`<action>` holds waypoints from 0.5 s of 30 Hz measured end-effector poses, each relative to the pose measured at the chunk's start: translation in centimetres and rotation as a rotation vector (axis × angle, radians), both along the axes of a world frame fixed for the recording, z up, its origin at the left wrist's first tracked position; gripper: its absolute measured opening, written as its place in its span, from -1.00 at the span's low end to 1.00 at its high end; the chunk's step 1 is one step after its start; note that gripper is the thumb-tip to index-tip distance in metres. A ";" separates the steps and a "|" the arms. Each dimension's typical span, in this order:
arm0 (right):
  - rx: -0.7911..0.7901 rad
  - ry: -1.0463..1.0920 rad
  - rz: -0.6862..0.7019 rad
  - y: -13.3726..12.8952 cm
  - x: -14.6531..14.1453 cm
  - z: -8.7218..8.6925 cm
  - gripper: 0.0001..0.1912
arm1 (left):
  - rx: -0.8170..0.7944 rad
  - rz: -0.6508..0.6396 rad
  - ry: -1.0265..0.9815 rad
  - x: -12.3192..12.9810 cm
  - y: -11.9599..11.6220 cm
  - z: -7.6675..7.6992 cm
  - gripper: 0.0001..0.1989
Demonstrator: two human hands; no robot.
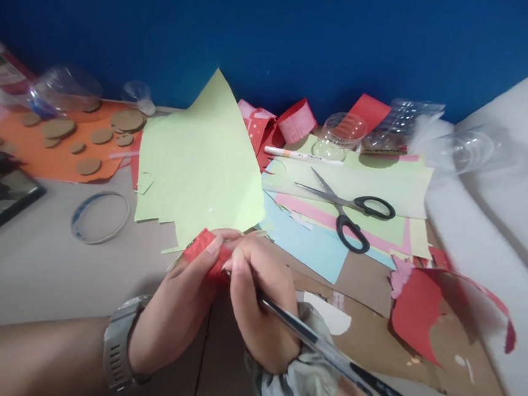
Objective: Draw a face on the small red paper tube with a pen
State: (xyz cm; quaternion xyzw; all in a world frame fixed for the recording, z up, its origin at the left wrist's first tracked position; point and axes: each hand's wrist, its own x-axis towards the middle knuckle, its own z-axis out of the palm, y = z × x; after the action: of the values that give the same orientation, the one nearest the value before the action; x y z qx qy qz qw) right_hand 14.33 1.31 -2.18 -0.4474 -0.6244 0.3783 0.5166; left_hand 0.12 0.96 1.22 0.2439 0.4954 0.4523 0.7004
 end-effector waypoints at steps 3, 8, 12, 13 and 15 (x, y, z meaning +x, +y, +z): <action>-0.043 0.021 -0.036 -0.3 0.0 -0.2 -0.49 | 0.000 -0.003 0.005 0.0 0.1 -0.1 -0.64; -0.012 -0.006 -0.043 -0.1 0.0 -0.1 -0.48 | -0.002 -0.007 0.013 0.0 0.1 -0.1 -0.65; 0.078 0.015 0.040 0.0 -0.1 0.0 -0.51 | 0.005 -0.017 0.001 0.0 -0.1 -0.2 -0.65; 0.085 0.040 0.036 -0.1 -0.1 -0.1 -0.53 | 0.004 -0.023 -0.011 0.0 -0.1 -0.1 -0.65; 0.084 0.067 0.011 -0.4 -0.1 -0.4 -0.58 | 0.007 -0.036 -0.035 0.0 -0.1 -0.1 -0.65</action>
State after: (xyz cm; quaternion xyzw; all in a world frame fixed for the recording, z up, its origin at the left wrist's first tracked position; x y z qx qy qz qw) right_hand 14.21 0.93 -2.56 -0.4090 -0.6244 0.3693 0.5536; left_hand 0.08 0.90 1.10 0.2474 0.4771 0.4455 0.7160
